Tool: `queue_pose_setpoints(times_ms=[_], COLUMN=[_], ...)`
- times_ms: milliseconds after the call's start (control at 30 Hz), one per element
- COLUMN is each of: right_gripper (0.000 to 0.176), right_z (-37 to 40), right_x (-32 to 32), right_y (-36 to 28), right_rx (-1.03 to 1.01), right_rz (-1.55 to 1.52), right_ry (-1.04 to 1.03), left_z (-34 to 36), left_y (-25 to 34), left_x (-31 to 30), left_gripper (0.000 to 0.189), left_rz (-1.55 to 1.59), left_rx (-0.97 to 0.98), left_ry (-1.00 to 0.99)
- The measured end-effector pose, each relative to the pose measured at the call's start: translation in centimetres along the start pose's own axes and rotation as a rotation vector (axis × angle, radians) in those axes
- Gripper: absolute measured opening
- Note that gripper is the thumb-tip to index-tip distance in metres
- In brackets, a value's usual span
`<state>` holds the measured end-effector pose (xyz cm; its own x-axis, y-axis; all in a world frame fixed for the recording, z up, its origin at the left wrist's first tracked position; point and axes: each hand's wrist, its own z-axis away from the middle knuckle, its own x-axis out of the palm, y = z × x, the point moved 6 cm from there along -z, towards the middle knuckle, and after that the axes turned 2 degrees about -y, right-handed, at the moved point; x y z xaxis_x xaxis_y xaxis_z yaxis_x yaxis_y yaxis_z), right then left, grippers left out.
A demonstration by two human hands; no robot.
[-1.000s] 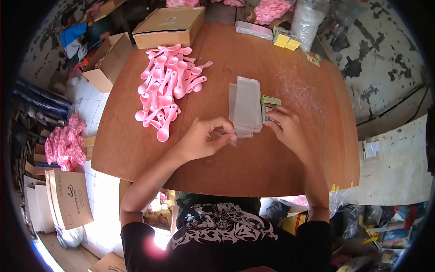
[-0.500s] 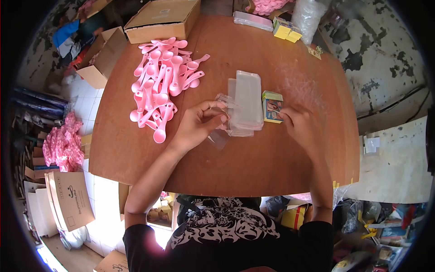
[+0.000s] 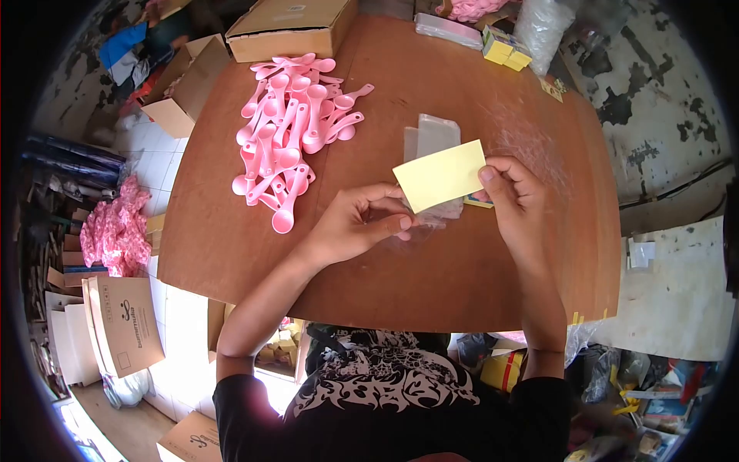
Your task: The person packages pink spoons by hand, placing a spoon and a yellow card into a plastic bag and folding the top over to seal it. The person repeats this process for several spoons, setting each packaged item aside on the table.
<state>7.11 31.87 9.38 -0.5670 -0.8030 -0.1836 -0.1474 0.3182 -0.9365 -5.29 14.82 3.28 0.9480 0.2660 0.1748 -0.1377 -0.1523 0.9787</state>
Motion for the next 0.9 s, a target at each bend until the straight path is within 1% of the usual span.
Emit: queue_pose_setpoints(times_ms=[67,133,167,233,267,300,433,500,533,600,633,667,700,733,767,800,833,867,900], right_gripper=[0.018,0.016,0.016,0.013,0.012,0.012,0.012,0.012,0.014,0.014,0.014,0.014,0.014,0.014,0.014,0.014,0.014,0.015,0.015], right_z=[0.0,0.3,0.5,0.8,0.9,1.2,1.9,2.2,2.5,2.7,2.8,2.9,2.8,2.7,2.8,2.9,3.0,3.3,3.0], right_x=[0.0,0.1,0.1,1.1,1.5,1.7,3.0,4.0,4.3,4.7,5.0,5.2,5.2,5.5,5.7,6.2,6.8,7.3,7.8], right_y=[0.3,0.5,0.3,-1.4,-1.6,-1.6,-1.9,-3.0,-2.8,-2.9,-2.9,-3.1,-2.7,-2.1,-2.1,-1.7,-1.3,-1.1,-1.6], right_rx=[-0.023,0.014,0.012,-0.115,-0.079,-0.078,-0.086,-0.355,-0.340,-0.327,-0.308,-0.315,-0.189,-0.062,-0.067,0.012,0.091,0.066,0.062], right_rz=[0.004,0.145,0.145,0.312,0.231,0.232,0.331,0.426,0.456,0.452,0.449,0.443,0.312,0.181,0.176,0.110,0.044,0.120,0.117], right_ry=[-0.050,-0.166,-0.166,-0.211,-0.189,-0.186,-0.257,-0.291,-0.353,-0.382,-0.409,-0.412,-0.451,-0.490,-0.496,-0.553,-0.610,-0.657,-0.667], left_z=[0.2,0.4,0.4,0.5,0.5,0.6,0.8,0.8,0.8,0.9,1.1,1.3,1.6,1.7,1.9,2.2,2.5,2.9,3.2], left_y=[0.0,0.1,0.2,0.4,0.4,0.5,1.4,1.3,1.0,2.0,2.3,2.6,2.8,2.7,2.9,3.2,3.3,3.9,4.4], left_x=[-0.4,-0.3,0.0,0.6,1.0,1.3,1.9,1.9,2.0,2.0,2.0,2.0,2.0,2.0,1.9,1.9,1.8,1.8,1.7], left_gripper=[0.029,0.029,0.029,0.029,0.029,0.029,0.029,0.027,0.027,0.025,0.025,0.025,0.025,0.025,0.025,0.025,0.025,0.026,0.026], left_rz=[-0.027,-0.052,-0.051,-0.050,-0.076,-0.102,-0.228,-0.216,-0.219,-0.276,-0.281,-0.288,-0.293,-0.299,-0.318,-0.336,-0.339,-0.391,-0.443], left_rx=[0.004,0.007,-0.022,-0.051,-0.081,-0.111,-0.134,-0.027,-0.024,0.132,0.132,0.093,0.052,0.052,0.116,0.181,0.180,0.227,0.274], left_ry=[-0.002,-0.009,-0.002,0.002,0.009,0.017,0.020,0.046,0.050,0.106,0.112,0.106,0.101,0.109,0.119,0.132,0.143,0.158,0.172])
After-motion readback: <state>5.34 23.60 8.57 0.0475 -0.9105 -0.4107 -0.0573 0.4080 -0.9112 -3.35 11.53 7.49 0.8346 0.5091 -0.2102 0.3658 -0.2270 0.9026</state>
